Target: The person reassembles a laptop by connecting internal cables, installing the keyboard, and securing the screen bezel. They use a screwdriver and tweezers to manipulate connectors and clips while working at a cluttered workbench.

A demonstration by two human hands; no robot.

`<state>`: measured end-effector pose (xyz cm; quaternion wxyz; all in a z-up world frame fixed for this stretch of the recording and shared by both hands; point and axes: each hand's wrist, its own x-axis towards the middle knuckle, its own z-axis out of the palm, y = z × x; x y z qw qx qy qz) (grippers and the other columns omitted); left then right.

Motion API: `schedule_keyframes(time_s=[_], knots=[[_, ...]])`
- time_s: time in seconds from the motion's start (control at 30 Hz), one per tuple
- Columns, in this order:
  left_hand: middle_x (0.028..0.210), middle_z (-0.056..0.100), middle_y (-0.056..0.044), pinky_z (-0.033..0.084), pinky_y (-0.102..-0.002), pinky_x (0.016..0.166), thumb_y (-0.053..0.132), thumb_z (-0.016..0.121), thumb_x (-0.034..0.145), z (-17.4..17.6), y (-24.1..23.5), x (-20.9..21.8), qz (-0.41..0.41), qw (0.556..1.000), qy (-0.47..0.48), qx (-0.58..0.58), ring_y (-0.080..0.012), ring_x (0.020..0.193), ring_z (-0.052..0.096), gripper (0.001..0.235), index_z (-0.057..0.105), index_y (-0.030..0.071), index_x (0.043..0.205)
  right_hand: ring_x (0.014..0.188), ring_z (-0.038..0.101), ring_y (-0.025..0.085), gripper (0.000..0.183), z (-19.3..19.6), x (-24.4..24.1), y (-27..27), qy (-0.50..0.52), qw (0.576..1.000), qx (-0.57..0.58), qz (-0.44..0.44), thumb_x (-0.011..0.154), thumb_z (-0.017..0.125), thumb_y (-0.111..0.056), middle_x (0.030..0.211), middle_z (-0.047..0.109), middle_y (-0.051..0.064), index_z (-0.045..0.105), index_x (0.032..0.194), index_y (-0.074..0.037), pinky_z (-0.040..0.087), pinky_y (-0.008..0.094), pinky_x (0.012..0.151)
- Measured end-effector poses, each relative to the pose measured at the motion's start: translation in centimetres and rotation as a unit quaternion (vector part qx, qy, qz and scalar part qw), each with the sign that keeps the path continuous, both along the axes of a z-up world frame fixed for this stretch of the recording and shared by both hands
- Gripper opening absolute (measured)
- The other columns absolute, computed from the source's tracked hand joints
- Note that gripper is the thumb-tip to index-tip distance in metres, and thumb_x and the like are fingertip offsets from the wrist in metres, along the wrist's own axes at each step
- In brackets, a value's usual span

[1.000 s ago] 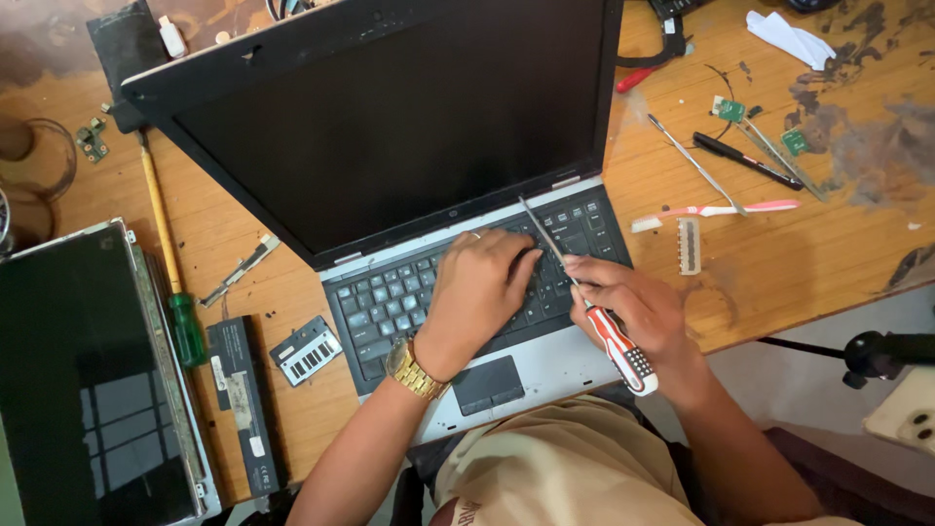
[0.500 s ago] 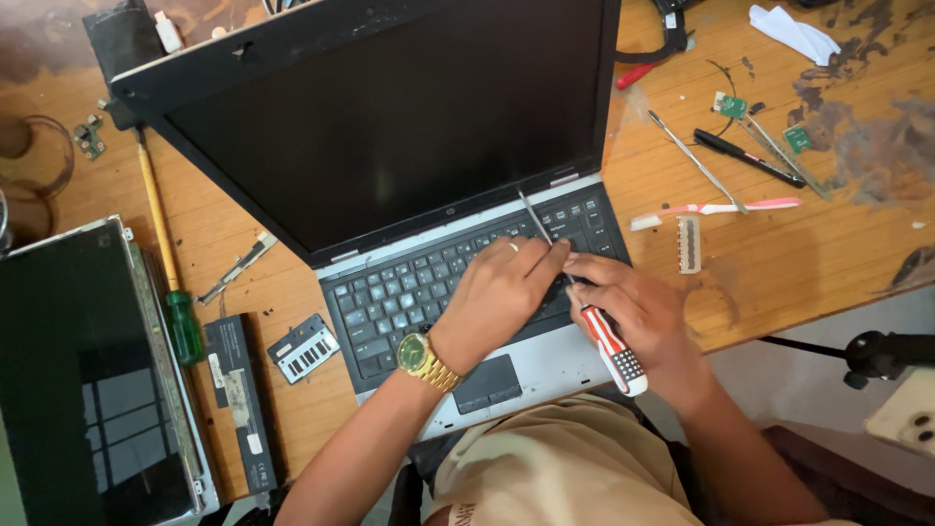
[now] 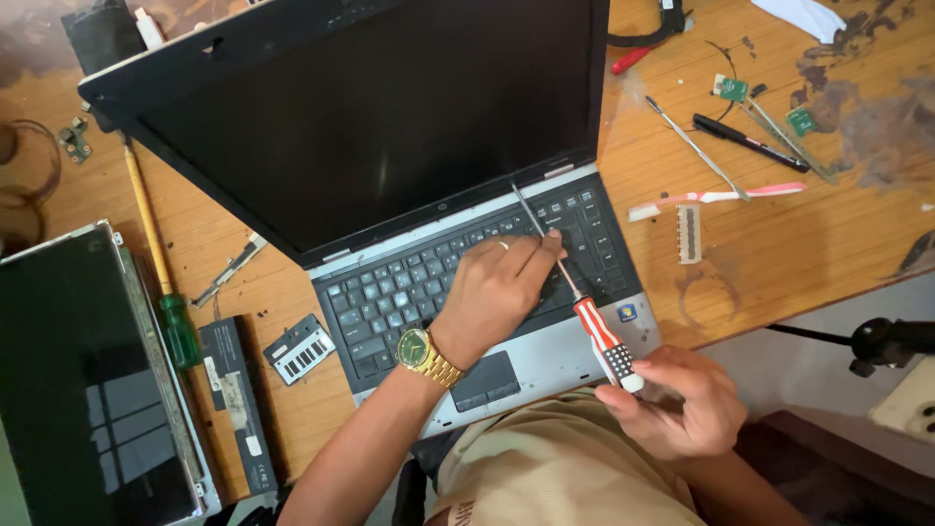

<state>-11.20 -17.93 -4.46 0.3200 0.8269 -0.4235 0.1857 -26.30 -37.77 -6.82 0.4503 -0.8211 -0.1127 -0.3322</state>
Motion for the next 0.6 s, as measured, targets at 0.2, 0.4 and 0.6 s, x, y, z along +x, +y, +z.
schedule_keyframes(time_s=[0.2, 0.4, 0.6], knots=[[0.087, 0.065, -0.008, 0.053, -0.036, 0.063, 0.007, 0.072, 0.095, -0.4, -0.2, 0.0, 0.008, 1.000, 0.006, -0.005, -0.0229, 0.069, 0.065, 0.011, 0.068, 0.000, 0.103, 0.065, 0.071, 0.024, 0.031, 2.5, 0.6, 0.4, -0.010, 0.995, -0.095, 0.019, 0.079, 0.087, -0.009, 0.076, 0.068, 0.012, 0.064, 0.099, 0.002, 0.056, 0.033, 0.058], [0.086, 0.066, -0.009, 0.053, -0.036, 0.061, 0.005, 0.070, 0.096, -0.9, -0.1, 0.2, 0.016, 1.000, 0.009, -0.007, -0.0227, 0.067, 0.065, 0.006, 0.068, 0.002, 0.101, 0.066, 0.068, 0.026, 0.029, 5.3, 1.2, 0.6, 0.024, 0.982, -0.183, 0.046, 0.078, 0.087, -0.005, 0.079, 0.067, 0.016, 0.067, 0.097, 0.000, 0.055, 0.034, 0.058], [0.083, 0.065, -0.008, 0.052, -0.037, 0.059, 0.001, 0.070, 0.095, -0.9, -0.5, 0.9, 0.045, 0.999, -0.005, -0.028, -0.0229, 0.067, 0.065, 0.006, 0.070, 0.005, 0.099, 0.062, 0.064, 0.025, 0.041, 5.9, 2.4, 0.6, 0.074, 0.982, -0.173, 0.024, 0.075, 0.089, -0.015, 0.077, 0.067, 0.011, 0.065, 0.102, 0.003, 0.050, 0.033, 0.056]])
